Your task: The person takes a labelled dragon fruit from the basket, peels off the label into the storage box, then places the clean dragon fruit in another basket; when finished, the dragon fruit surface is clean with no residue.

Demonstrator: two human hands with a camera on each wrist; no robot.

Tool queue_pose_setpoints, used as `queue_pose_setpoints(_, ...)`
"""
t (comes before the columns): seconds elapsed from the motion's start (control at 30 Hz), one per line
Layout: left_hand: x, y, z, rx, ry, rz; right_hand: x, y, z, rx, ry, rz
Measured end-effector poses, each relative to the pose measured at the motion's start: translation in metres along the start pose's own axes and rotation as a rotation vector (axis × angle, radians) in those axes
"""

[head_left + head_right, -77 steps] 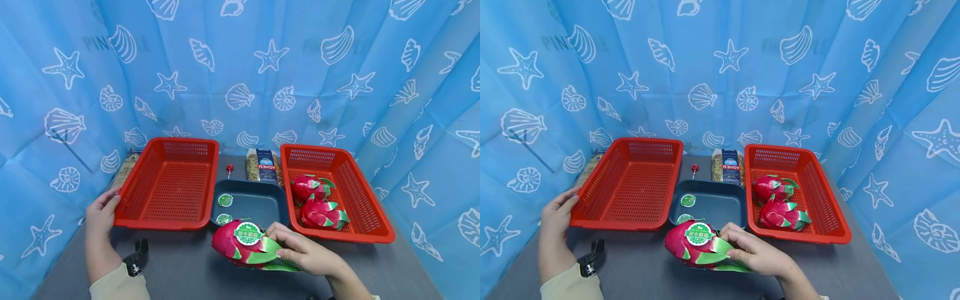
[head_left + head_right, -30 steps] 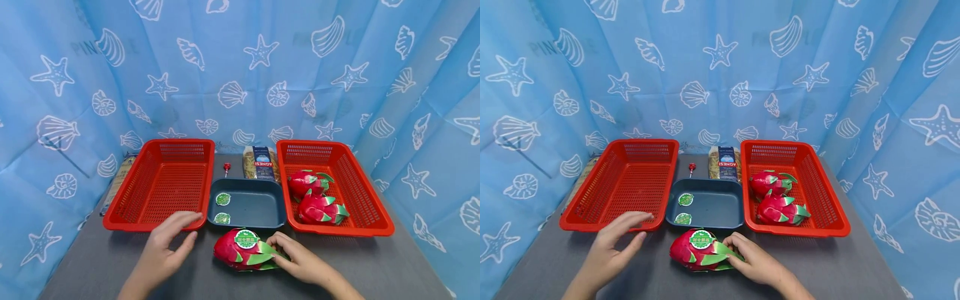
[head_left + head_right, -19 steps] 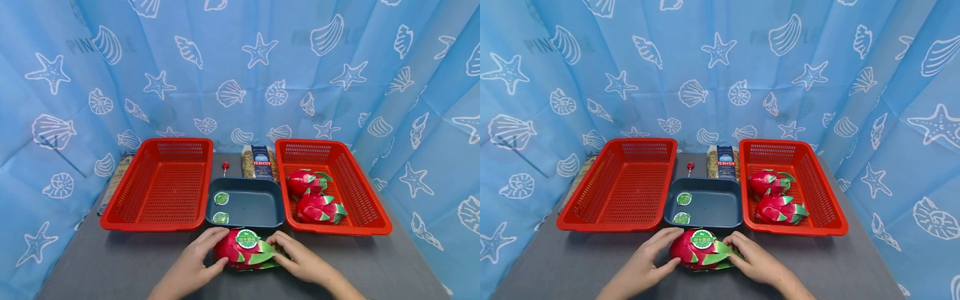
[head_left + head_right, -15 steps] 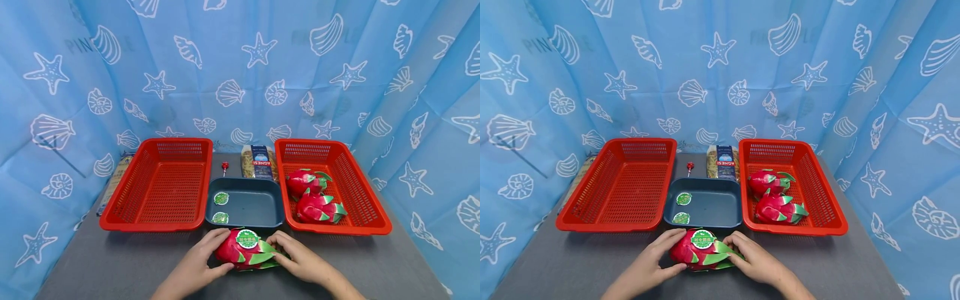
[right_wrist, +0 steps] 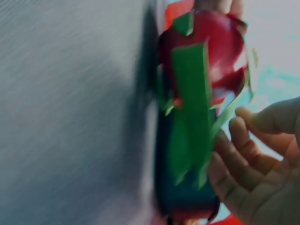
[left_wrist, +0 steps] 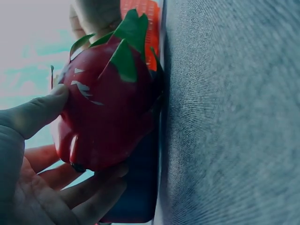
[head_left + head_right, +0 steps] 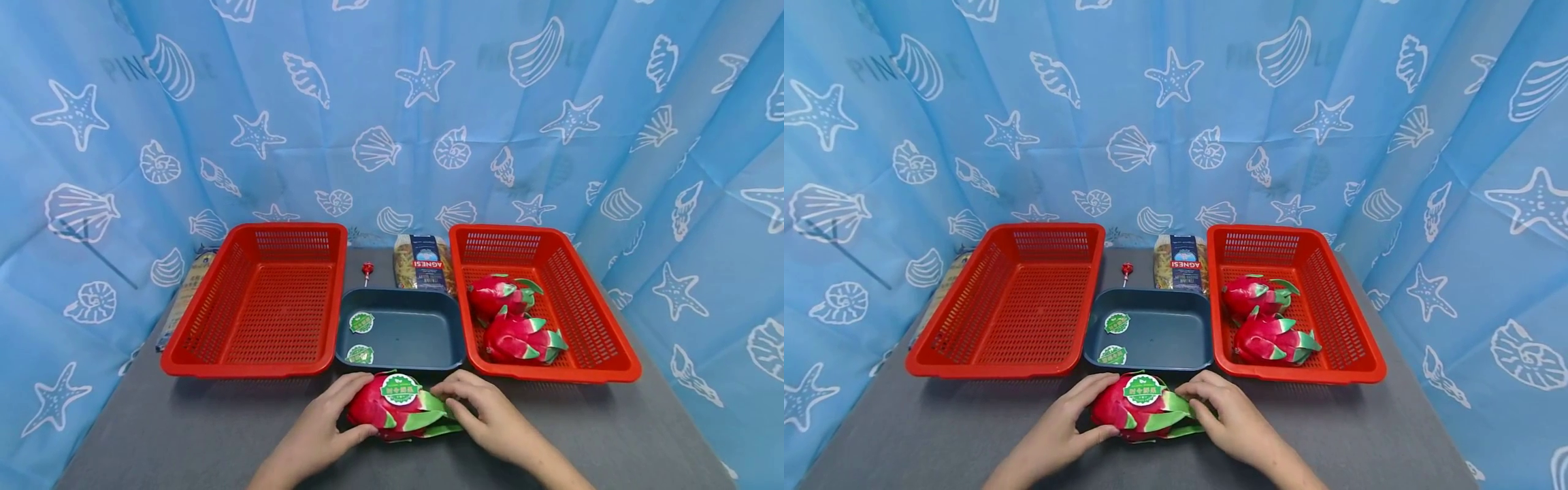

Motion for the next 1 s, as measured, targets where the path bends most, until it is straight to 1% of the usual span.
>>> queue_pose_setpoints(0.1, 0.0, -0.001, 0.001, -0.008, 0.001, -0.022, 0.009, -0.009, 0.002, -0.01, -0.017, -0.067)
queue_pose_setpoints(0.2, 0.0, -0.001, 0.002, -0.019, 0.0, -0.051, 0.015, -0.021, 0.002, -0.004, -0.018, -0.166)
queue_pose_setpoints(0.37, 0.002, 0.0, 0.003, -0.018, 0.009, -0.055, 0.018, -0.038, -0.003, 0.059, -0.009, -0.332)
queue_pose_setpoints(0.47, 0.002, 0.0, 0.001, -0.011, 0.012, -0.054, 0.018, -0.043, -0.007, 0.083, -0.039, -0.399)
queue_pose_setpoints(0.57, 0.001, 0.001, 0.001, -0.014, 0.009, -0.059, 0.018, -0.046, -0.011, 0.077, -0.081, -0.442)
queue_pose_setpoints(0.7, 0.0, 0.001, 0.001, -0.033, 0.001, -0.071, 0.02, -0.05, -0.01, 0.056, -0.113, -0.453)
queue_pose_setpoints(0.87, 0.0, 0.002, 0.002, -0.051, 0.011, -0.083, 0.03, -0.056, 0.001, 0.024, -0.109, -0.378)
queue_pose_setpoints(0.93, 0.001, 0.002, 0.003, -0.052, 0.017, -0.078, 0.034, -0.061, 0.006, 0.006, -0.104, -0.348)
queue_pose_setpoints(1.0, 0.003, 0.001, 0.003, -0.049, 0.022, -0.068, 0.037, -0.067, 0.012, -0.016, -0.1, -0.336)
Point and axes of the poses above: each hand's wrist, its own y-axis away from the middle knuckle, its own z-axis out of the back of the hand, x = y × z, the point moved 6 cm from there along -y, towards the middle knuckle, and after that the axes turned 9 degrees about y, right-handed, at the moved point
